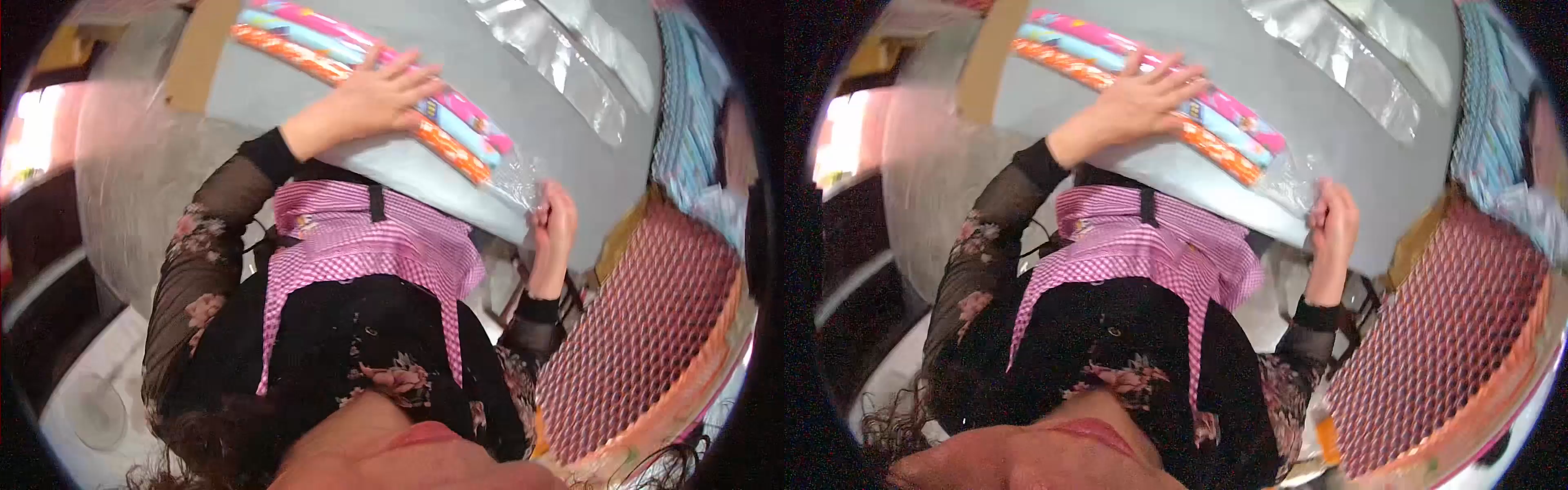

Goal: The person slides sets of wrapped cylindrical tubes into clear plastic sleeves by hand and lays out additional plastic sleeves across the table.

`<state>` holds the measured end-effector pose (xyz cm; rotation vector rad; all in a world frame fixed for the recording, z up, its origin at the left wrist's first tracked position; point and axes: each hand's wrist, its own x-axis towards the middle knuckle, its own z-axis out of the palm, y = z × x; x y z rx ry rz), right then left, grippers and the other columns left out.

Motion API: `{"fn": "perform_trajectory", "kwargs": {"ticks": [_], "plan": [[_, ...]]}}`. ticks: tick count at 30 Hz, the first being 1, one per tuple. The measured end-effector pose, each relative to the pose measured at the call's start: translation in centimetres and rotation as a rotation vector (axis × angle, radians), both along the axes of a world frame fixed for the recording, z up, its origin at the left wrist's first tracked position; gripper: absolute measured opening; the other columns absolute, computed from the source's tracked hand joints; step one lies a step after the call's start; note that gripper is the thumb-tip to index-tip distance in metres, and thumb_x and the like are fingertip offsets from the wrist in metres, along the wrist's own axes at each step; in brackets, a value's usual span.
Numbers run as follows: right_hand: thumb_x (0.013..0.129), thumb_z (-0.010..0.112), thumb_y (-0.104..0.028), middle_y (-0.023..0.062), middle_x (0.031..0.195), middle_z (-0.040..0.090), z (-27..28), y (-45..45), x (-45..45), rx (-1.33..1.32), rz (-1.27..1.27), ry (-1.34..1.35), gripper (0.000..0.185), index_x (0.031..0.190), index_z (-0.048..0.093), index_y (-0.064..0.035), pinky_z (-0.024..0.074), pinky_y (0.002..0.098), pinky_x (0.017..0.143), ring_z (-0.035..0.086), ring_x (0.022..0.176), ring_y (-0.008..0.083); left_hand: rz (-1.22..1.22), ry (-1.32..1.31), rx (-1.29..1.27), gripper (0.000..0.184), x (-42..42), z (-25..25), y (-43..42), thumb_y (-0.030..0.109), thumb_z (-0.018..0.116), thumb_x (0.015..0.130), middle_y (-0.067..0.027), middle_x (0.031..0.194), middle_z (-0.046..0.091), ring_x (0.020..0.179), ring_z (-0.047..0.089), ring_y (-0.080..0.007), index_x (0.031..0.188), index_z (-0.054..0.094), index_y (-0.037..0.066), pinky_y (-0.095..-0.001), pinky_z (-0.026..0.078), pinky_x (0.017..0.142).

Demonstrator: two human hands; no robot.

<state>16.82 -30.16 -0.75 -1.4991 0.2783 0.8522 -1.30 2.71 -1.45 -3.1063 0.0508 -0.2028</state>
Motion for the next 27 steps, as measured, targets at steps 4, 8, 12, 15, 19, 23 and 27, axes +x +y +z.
{"fn": "perform_trajectory", "kwargs": {"ticks": [4,8,12,15,19,23,27], "plan": [[0.092,0.064,-0.014,-0.0003,0.066,0.055,2.0,-1.7,-0.2,-0.115,-0.129,-0.446,0.014,0.1,0.065,-0.003,0.0372,0.022,0.047,0.046,0.052,0.0062,-0.041,-0.059,0.035,0.066,0.2,-0.3,0.2,0.054,0.053,0.088,-0.0008,0.149,0.043,0.136,0.041,-0.026,0.145,0.042,0.022,-0.0598,0.026,0.109],[0.086,0.07,-0.011,0.0173,0.113,0.063,4.8,2.4,-4.5,-0.307,0.499,-1.174,0.052,0.133,0.051,0.0029,0.0501,0.0267,0.073,0.063,0.093,0.023,-0.03,-0.046,0.089,0.065,0.4,0.6,-0.3,0.054,0.054,0.088,0.0001,0.149,0.043,0.136,0.041,-0.0247,0.144,0.044,0.022,-0.0572,0.025,0.11],[0.075,0.077,-0.012,0.0271,0.137,0.047,3.2,5.3,-6.0,-0.53,0.887,-1.274,0.083,0.144,0.033,0.0021,0.0521,0.0418,0.083,0.057,0.112,0.0415,-0.022,-0.05,0.09,0.063,0.4,0.0,-0.1,0.053,0.053,0.09,0.0001,0.148,0.044,0.137,0.04,-0.0237,0.144,0.044,0.022,-0.0556,0.023,0.11],[0.075,0.077,-0.016,0.0266,0.131,0.048,1.5,5.5,-4.8,-0.557,0.931,-1.249,0.089,0.145,0.026,0.0015,0.0502,0.048,0.083,0.057,0.104,0.0443,-0.013,-0.056,0.081,0.062,0.4,-0.1,0.1,0.052,0.053,0.09,-0.0001,0.148,0.044,0.136,0.04,-0.0238,0.143,0.045,0.022,-0.0556,0.023,0.111],[0.084,0.065,-0.012,0.0205,0.102,0.057,-0.3,5.6,-4.5,-0.668,0.898,-1.34,0.057,0.135,0.041,-0.0019,0.0489,0.0497,0.07,0.059,0.084,0.0413,-0.021,-0.066,0.076,0.063,0.4,0.0,0.1,0.053,0.054,0.089,-0.0005,0.149,0.043,0.137,0.039,-0.0243,0.142,0.045,0.021,-0.0561,0.023,0.111],[0.088,0.056,-0.007,0.019,0.094,0.059,-1.1,6.0,-3.8,-0.601,0.863,-1.39,0.042,0.129,0.048,-0.0083,0.0489,0.0501,0.068,0.06,0.082,0.041,0.035,-0.031,0.012,0.064,0.2,0.1,0.7,0.05,0.058,0.088,-0.0024,0.149,0.043,0.139,0.038,-0.0266,0.143,0.044,0.02,-0.0576,0.024,0.11],[0.087,0.051,-0.004,0.0209,0.092,0.061,0.2,6.9,-4.0,-0.655,0.874,-1.277,0.04,0.127,0.052,-0.0092,0.0481,0.0507,0.069,0.06,0.081,0.0414,0.11,-0.253,-0.313,0.064,-1.8,1.8,3.2,0.039,0.063,0.088,-0.0077,0.149,0.042,0.14,0.035,-0.032,0.143,0.043,0.013,-0.0568,0.025,0.111]]}}
